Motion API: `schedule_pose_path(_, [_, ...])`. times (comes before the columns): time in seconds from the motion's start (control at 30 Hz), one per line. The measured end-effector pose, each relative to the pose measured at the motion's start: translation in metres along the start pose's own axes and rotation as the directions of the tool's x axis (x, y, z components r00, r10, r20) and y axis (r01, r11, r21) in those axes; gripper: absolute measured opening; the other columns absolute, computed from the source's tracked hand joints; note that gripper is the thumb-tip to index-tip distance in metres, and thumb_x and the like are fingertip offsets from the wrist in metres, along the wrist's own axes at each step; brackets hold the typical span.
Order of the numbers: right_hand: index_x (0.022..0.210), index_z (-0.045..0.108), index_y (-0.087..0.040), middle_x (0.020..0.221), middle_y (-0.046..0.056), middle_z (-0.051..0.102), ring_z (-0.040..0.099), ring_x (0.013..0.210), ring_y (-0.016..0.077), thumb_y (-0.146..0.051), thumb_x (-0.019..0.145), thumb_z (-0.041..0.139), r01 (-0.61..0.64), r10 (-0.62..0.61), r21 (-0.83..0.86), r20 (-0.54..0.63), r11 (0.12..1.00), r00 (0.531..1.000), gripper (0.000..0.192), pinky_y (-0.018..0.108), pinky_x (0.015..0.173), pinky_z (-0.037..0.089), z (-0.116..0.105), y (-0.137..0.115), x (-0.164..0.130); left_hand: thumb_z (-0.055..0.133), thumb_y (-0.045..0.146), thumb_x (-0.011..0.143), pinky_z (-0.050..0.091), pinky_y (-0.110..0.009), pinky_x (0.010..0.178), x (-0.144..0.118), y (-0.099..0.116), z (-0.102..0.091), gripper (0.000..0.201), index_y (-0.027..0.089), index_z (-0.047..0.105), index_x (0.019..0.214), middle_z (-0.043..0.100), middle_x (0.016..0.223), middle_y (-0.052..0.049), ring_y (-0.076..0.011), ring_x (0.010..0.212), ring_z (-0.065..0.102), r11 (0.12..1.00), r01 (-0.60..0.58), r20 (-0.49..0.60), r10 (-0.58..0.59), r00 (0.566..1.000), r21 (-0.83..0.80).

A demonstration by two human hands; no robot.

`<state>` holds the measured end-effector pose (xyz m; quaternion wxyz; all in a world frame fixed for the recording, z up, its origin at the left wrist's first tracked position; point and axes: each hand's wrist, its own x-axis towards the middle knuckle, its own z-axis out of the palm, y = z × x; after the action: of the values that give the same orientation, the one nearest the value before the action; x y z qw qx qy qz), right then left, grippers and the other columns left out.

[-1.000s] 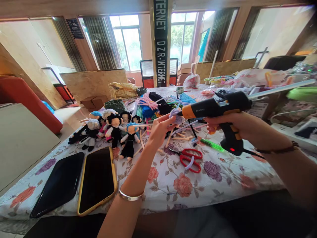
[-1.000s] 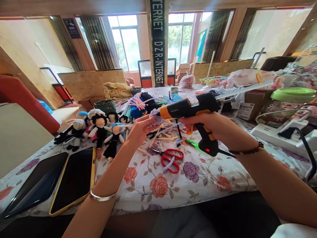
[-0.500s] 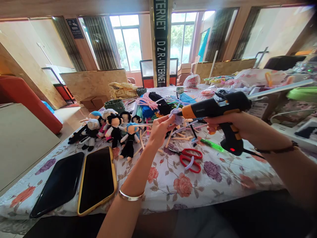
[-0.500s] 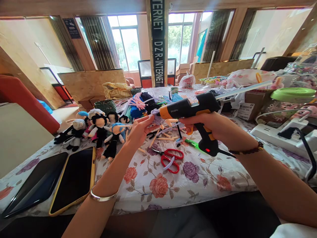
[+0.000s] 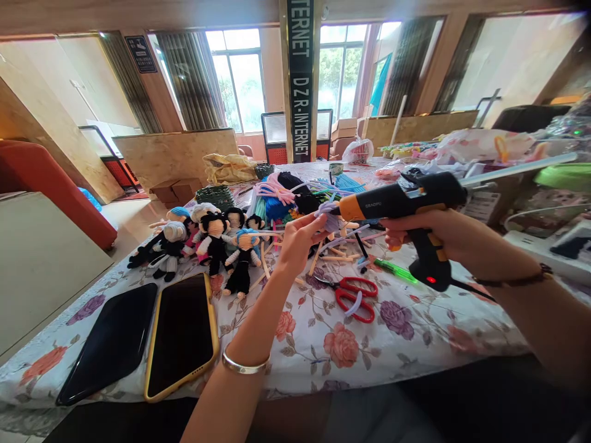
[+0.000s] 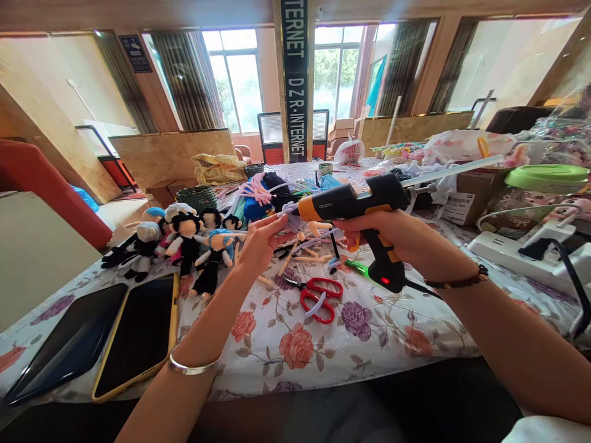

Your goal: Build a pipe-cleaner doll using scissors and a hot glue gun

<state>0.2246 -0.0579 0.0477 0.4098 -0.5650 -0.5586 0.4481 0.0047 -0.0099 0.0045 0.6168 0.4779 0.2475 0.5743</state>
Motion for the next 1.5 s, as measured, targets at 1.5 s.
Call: schedule_pose_path(1.5, [0.060, 0.065, -0.015, 0.058, 0.001, 0.061, 0.055, 0.057, 0.0091, -0.034, 0.055, 0.082, -0.060, 0.064, 0.169, -0.017, 0.984, 0.998, 0.026, 0.020, 0.055, 0.045, 0.0042, -0.0038, 0.0027, 0.073, 0.023, 0.060, 0.049, -0.031, 0.082, -0.0022, 0.0015, 0.0045, 0.014, 0.018, 0.072, 0.073, 0.069, 0.077, 0.000, -0.0124, 0.074, 0.063, 0.997, -0.072, -0.051, 0.072, 0.996, -0.013])
